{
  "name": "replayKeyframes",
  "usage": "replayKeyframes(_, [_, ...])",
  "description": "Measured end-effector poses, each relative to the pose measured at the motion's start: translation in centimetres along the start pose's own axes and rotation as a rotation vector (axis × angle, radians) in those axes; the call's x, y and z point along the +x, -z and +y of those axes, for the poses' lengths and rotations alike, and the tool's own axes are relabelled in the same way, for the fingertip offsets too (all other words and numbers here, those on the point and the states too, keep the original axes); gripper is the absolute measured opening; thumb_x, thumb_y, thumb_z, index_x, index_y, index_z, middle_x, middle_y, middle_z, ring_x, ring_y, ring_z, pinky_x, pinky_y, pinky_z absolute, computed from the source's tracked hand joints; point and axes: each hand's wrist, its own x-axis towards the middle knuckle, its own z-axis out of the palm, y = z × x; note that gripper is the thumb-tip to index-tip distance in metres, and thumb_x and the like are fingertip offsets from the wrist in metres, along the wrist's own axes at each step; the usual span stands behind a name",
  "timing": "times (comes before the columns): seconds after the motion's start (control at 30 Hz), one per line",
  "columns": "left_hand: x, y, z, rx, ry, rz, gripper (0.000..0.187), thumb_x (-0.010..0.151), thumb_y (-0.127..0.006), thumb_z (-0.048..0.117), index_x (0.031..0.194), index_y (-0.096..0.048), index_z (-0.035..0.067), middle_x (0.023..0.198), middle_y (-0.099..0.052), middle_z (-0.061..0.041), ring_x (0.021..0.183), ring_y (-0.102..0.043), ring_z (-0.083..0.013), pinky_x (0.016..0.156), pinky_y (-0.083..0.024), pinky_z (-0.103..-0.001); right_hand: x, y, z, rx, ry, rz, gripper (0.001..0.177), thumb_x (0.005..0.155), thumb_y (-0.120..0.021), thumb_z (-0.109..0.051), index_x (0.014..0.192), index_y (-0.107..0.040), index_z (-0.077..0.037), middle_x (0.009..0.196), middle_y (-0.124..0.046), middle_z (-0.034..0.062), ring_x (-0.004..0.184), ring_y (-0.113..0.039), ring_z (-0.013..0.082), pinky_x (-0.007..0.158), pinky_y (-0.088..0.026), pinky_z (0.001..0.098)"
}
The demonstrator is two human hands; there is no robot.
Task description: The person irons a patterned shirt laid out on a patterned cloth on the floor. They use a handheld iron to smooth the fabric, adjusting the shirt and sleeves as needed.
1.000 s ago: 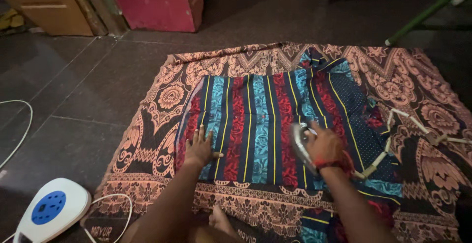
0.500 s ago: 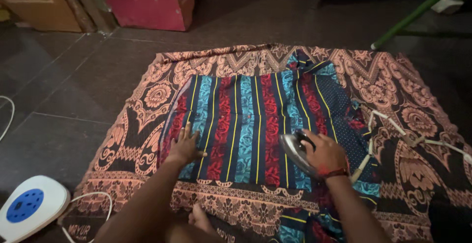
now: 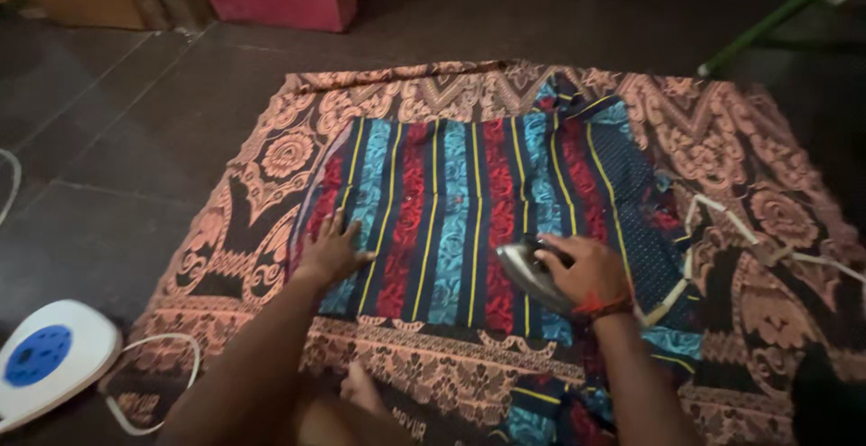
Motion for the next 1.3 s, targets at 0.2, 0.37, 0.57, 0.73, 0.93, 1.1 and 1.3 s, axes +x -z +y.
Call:
replayKeyframes(0.2, [-0.3, -0.1, -0.7, 0.024, 0.003, -0.059, 0.095, 0.089, -0.057, 0.071, 0.164, -0.012, 0.034, 0.174, 0.003, -0.007, 0.16, 0.0, -0.0312, 0.122, -0.018, -0.064, 0.9, -2.7, -2.2, -0.086, -0.207, 0.153, 0.033, 0.092, -0.069, -0.045, 0.117, -0.078, -0.026, 0.093, -0.073, 0.0133, 0.088, -0.07, 0.0384, 0.072, -0.055, 0.0498])
replayKeyframes(0.37, [0.0, 0.3, -0.8, 0.026, 0.02, -0.123, 0.096, 0.092, -0.057, 0.069, 0.165, -0.005, 0.036, 0.175, 0.01, -0.005, 0.161, 0.005, -0.03, 0.124, -0.014, -0.062, 1.8, -3.1, -2.2, -0.163, -0.269, 0.122, 0.04, 0.088, -0.069, -0.047, 0.122, -0.075, -0.027, 0.096, -0.073, 0.0136, 0.091, -0.07, 0.039, 0.074, -0.056, 0.0515])
replayKeyframes(0.57, [-0.9, -0.3, -0.6, 0.035, 0.024, -0.09, 0.092, 0.096, -0.051, 0.067, 0.165, 0.0, 0.035, 0.174, 0.011, -0.004, 0.16, 0.006, -0.0289, 0.125, -0.012, -0.062, 1.7, -1.9, 0.8, -0.097, -0.124, 0.005, 0.04, 0.09, -0.068, -0.042, 0.127, -0.072, -0.028, 0.101, -0.073, 0.0174, 0.094, -0.07, 0.0414, 0.078, -0.057, 0.0519])
replayKeyframes(0.73, [-1.0, -0.6, -0.8, 0.034, 0.016, -0.067, 0.092, 0.096, -0.051, 0.067, 0.165, 0.0, 0.033, 0.174, 0.011, -0.005, 0.161, 0.007, -0.0303, 0.122, -0.011, -0.067, 1.7, 0.0, 3.6, -0.151, -0.285, 0.084, 0.041, 0.09, -0.071, -0.04, 0.128, -0.073, -0.027, 0.103, -0.072, 0.0218, 0.095, -0.07, 0.0439, 0.078, -0.056, 0.0534])
replayKeyframes(0.93, [-0.3, -0.4, 0.0, 0.064, -0.009, -0.043, 0.095, 0.095, -0.055, 0.067, 0.165, -0.011, 0.022, 0.173, 0.007, -0.012, 0.159, 0.005, -0.0346, 0.121, -0.01, -0.069, 0.4, 1.6, 6.2, -0.26, -0.294, 0.117, 0.041, 0.093, -0.069, -0.041, 0.131, -0.071, -0.027, 0.097, -0.072, 0.0187, 0.088, -0.07, 0.0432, 0.073, -0.055, 0.0533])
replayKeyframes(1.1, [-1.3, -0.5, 4.3, 0.143, -0.237, 0.035, 0.092, 0.093, -0.053, 0.07, 0.163, -0.02, 0.021, 0.173, 0.002, -0.011, 0.161, 0.0, -0.033, 0.123, -0.011, -0.068, -1.2, 1.6, 7.2, -0.141, -0.14, 0.058, 0.037, 0.092, -0.066, -0.042, 0.126, -0.072, -0.031, 0.093, -0.071, 0.0146, 0.09, -0.07, 0.0402, 0.072, -0.055, 0.0523])
replayKeyframes(1.3, [-4.7, -1.9, 7.0, 0.212, -0.46, -0.076, 0.106, 0.088, -0.054, 0.075, 0.165, -0.002, 0.024, 0.172, 0.011, -0.009, 0.159, 0.006, -0.0312, 0.121, -0.01, -0.067, 0.0, -0.4, 9.0, -0.393, -0.421, 0.158, 0.04, 0.095, -0.067, -0.04, 0.133, -0.069, -0.028, 0.097, -0.071, 0.0184, 0.093, -0.07, 0.0406, 0.076, -0.055, 0.0518])
